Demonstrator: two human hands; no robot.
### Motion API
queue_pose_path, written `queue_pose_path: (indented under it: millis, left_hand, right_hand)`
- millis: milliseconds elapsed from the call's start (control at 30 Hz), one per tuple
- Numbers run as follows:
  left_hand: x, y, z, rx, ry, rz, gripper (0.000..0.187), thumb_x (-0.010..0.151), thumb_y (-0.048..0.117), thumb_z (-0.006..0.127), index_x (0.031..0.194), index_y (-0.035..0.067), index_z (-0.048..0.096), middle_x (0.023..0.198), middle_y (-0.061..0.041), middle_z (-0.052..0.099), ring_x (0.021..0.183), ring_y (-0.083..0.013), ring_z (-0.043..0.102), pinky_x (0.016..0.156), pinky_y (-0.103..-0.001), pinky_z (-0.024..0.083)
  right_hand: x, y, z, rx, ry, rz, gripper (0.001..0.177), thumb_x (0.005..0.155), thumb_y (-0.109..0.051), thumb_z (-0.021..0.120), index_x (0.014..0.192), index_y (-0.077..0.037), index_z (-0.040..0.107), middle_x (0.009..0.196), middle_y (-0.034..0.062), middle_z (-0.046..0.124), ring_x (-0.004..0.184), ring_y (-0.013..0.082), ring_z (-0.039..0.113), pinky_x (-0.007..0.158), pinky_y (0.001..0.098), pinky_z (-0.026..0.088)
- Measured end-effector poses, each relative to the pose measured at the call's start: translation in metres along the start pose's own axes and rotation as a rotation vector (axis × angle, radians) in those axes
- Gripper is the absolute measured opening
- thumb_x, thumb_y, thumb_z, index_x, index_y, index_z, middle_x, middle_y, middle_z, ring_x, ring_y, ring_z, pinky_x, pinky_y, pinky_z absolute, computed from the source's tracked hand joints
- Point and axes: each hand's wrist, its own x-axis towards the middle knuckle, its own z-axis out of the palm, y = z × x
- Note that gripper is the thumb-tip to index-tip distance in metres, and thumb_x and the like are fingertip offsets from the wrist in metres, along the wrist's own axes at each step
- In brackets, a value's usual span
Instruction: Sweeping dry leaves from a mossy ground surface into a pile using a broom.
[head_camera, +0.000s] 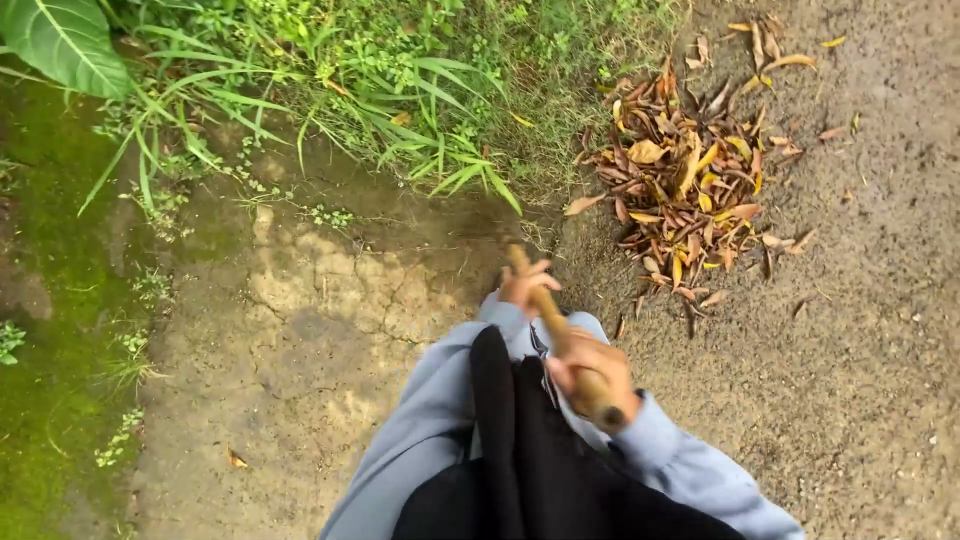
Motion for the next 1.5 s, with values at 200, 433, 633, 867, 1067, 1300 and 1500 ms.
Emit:
queue_pose_path:
  millis: [200,433,633,867,1067,1300,1500]
  left_hand:
    - [-0.095,0.035,0.052,1.019,-0.797,1.048,0.014,0.092,0.012,0.07,0.087,0.026,0.068,0.15,-0.01,0.058,0.147,-0.0582,0.035,0.119,-0.083,0.006]
    - [-0.087,0.055,0.004,0.963,-0.73,1.119,0.023,0.082,0.004,0.071,0.091,0.025,0.069,0.143,-0.003,0.065,0.143,-0.0508,0.047,0.117,-0.082,0.013]
    - [-0.023,0.023,0.014,1.185,-0.635,0.83,0.035,0.077,0.003,0.062,0.09,0.035,0.069,0.147,0.002,0.062,0.146,-0.0498,0.038,0.112,-0.08,0.008]
    - [-0.018,-0.036,0.142,1.085,-1.018,0.957,0.037,0.078,-0.005,0.065,0.084,0.031,0.067,0.148,-0.005,0.061,0.144,-0.0373,0.047,0.116,-0.08,-0.006]
    - [-0.113,0.064,0.16,1.091,-1.105,1.104,0.019,0.09,0.009,0.07,0.084,0.026,0.063,0.15,0.0,0.058,0.143,-0.0524,0.044,0.125,-0.076,0.004]
    - [-0.047,0.098,0.095,0.977,-0.85,1.23,0.027,0.077,0.009,0.084,0.089,0.026,0.067,0.139,0.0,0.067,0.135,-0.057,0.049,0.117,-0.073,0.03]
    - [0.018,0.081,0.102,1.533,-0.735,0.753,0.043,0.086,-0.007,0.069,0.106,0.03,0.064,0.157,0.002,0.049,0.151,-0.0361,0.035,0.128,-0.062,0.007]
  right_hand:
    - [0.031,-0.106,-0.012,-0.21,0.084,-0.119,0.033,0.091,-0.013,0.06,0.063,-0.011,0.043,0.055,0.0025,0.046,0.043,0.0205,0.048,0.048,0.0344,0.044]
    - [0.042,-0.117,-0.003,-0.111,0.041,-0.1,0.031,0.092,-0.014,0.06,0.065,-0.008,0.047,0.055,0.0063,0.047,0.043,0.0235,0.047,0.052,0.0365,0.05]
    - [0.017,-0.048,-0.013,-0.183,0.087,-0.015,0.03,0.095,-0.009,0.058,0.067,-0.007,0.045,0.06,0.0066,0.046,0.052,0.0254,0.048,0.061,0.0384,0.048]
    - [0.007,-0.074,-0.03,-0.555,0.281,-0.061,0.032,0.094,-0.013,0.057,0.064,-0.009,0.045,0.058,0.0058,0.047,0.048,0.0222,0.047,0.056,0.0353,0.046]
    - [0.03,-0.132,-0.014,-0.526,0.341,-0.188,0.031,0.089,-0.012,0.06,0.062,-0.008,0.045,0.055,0.0054,0.044,0.042,0.0222,0.044,0.048,0.0352,0.048]
    - [0.029,-0.089,-0.01,-0.346,0.421,-0.226,0.028,0.091,-0.011,0.059,0.066,-0.007,0.047,0.057,0.0087,0.05,0.042,0.0259,0.048,0.052,0.0396,0.046]
    - [0.016,0.009,-0.027,-0.302,0.416,-0.183,0.03,0.092,0.002,0.066,0.065,-0.006,0.058,0.059,0.0096,0.053,0.051,0.0314,0.053,0.058,0.0421,0.051]
